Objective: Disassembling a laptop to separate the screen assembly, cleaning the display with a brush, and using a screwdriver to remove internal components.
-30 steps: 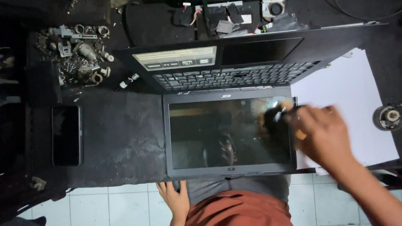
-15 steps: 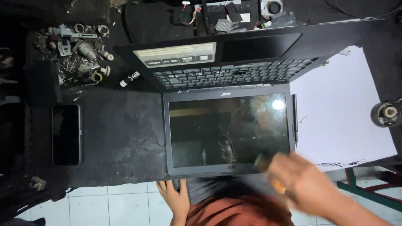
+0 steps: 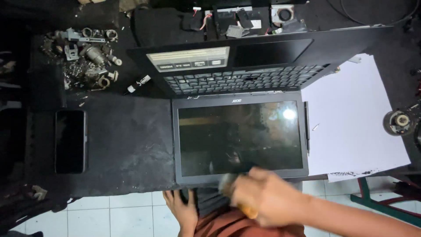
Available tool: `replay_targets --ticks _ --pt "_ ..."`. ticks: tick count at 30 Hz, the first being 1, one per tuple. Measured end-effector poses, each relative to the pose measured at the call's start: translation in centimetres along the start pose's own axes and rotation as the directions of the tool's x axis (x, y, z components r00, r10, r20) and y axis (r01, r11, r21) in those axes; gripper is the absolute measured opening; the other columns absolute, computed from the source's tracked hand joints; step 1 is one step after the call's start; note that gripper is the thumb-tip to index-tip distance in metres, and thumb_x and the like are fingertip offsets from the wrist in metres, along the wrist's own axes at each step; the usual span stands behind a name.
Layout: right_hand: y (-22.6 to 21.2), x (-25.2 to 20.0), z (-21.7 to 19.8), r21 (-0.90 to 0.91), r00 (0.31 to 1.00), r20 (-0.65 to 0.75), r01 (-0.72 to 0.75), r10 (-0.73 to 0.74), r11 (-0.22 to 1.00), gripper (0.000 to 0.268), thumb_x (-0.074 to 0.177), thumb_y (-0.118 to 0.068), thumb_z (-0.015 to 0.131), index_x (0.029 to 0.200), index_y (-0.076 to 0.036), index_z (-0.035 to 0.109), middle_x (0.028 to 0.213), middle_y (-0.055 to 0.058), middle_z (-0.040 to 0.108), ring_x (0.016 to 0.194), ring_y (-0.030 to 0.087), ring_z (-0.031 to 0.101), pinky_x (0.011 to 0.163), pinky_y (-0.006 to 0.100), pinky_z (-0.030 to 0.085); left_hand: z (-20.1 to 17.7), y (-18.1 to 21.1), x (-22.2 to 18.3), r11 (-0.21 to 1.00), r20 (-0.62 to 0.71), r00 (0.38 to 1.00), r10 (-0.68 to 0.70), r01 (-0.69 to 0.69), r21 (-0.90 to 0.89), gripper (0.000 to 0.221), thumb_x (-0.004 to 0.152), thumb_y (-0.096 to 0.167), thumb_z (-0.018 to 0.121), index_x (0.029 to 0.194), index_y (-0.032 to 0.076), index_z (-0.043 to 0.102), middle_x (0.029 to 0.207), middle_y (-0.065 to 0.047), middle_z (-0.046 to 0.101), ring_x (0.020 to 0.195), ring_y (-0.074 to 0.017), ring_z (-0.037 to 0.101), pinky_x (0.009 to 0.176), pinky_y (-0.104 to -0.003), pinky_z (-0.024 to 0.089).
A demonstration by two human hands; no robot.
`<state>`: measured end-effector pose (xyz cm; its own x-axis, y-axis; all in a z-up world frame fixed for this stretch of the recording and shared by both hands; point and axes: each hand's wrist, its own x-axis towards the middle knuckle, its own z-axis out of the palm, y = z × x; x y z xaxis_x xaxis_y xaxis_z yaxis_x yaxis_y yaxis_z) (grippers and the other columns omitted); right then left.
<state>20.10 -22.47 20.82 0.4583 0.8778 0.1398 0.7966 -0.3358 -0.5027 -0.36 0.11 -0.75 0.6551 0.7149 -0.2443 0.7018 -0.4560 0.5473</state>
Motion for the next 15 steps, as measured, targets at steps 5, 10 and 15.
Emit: replay_targets --ticks 5,10,15 --pt "3.9 3.7 -0.9 -0.197 0.984 0.001 -0.173 0.177 0.965 0.026 0.069 0.005 0.06 0.086 -0.013 0.053 0.067 0.004 0.052 0.048 0.022 0.049 0.039 0.037 0.041 -1.9 2.1 -0.2 0.99 -0.072 0.99 0.123 -0.128 -0.057 0.062 0.09 0.027 0.068 0.148 0.012 0.054 0.161 -0.01 0.04 0.141 -0.0401 0.039 0.11 -0.057 0.037" --pt "-0.2 4.0 0.2 -0.193 0.999 -0.031 0.003 -0.009 0.981 0.036 0.07 -0.004 0.066 0.105 -0.015 0.062 0.103 0.008 0.065 0.084 0.026 0.065 0.075 0.042 0.051 -0.3 -0.9 -0.1 0.989 -0.104 0.986 0.132 -0.138 -0.052 0.059 0.093 0.038 0.066 0.144 0.011 0.056 0.16 -0.016 0.041 0.145 -0.0424 0.035 0.114 -0.057 0.032" --pt "-1.3 5.6 -0.4 0.213 0.97 -0.014 0.239 -0.241 0.947 0.05 0.068 -0.003 0.062 0.117 -0.012 0.063 0.089 0.0 0.063 0.068 0.016 0.061 0.067 0.036 0.049 -1.7 0.4 0.1 0.968 -0.151 0.962 0.226 -0.239 -0.075 0.051 0.094 0.035 0.065 0.137 0.007 0.06 0.152 -0.022 0.048 0.139 -0.0458 0.041 0.113 -0.056 0.036"
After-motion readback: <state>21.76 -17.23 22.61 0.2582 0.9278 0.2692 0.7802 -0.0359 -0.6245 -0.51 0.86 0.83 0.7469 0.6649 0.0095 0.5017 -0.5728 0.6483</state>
